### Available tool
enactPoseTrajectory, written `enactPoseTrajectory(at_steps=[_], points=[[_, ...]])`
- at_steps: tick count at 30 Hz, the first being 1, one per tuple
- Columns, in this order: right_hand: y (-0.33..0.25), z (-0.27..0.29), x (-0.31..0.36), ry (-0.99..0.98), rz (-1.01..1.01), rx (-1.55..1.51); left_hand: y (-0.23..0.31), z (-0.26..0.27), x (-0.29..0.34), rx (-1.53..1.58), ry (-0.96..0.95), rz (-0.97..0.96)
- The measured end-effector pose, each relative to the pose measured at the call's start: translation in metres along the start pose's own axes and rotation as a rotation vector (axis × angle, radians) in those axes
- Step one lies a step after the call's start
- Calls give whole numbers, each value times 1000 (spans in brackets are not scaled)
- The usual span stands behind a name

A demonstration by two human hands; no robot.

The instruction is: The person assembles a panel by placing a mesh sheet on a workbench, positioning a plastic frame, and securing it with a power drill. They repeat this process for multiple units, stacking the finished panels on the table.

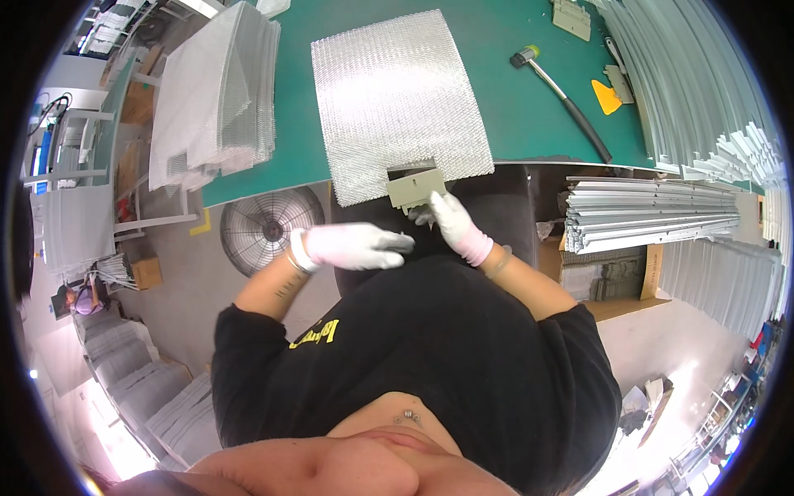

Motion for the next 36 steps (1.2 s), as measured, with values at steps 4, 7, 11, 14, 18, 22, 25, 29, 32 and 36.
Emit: enactPoseTrajectory(at_steps=[4,7,11,14,18,22,25,29,32,36], points=[[-6,-12,-8,80,58,-37,56,134,-30,-25,653,-106],[-41,-5,5,393,92,22,35,140,-80,-984,839,-321],[-39,54,36,763,279,-104,56,80,-104,-952,817,-228],[-32,77,31,807,374,-28,62,62,-105,-908,881,-180],[-54,76,11,499,148,14,60,60,-102,-901,900,-146],[-73,70,22,292,-58,109,65,56,-97,-910,869,-175],[-64,71,23,361,-44,72,67,54,-96,-903,888,-164],[-60,65,16,435,43,-28,64,53,-98,-905,895,-168],[-66,67,15,341,-52,10,63,52,-97,-905,890,-149],[-55,65,24,571,115,-238,67,49,-95,-894,877,-162]])
Point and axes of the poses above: each hand's wrist, its own x-axis away from the middle knuckle, its own z-axis out of the back of the hand, y = z × x, the point moved 7 cm from there along -x, towards the middle knuckle, and after that the axes turned 12 degrees about y, right-handed, at the moved point
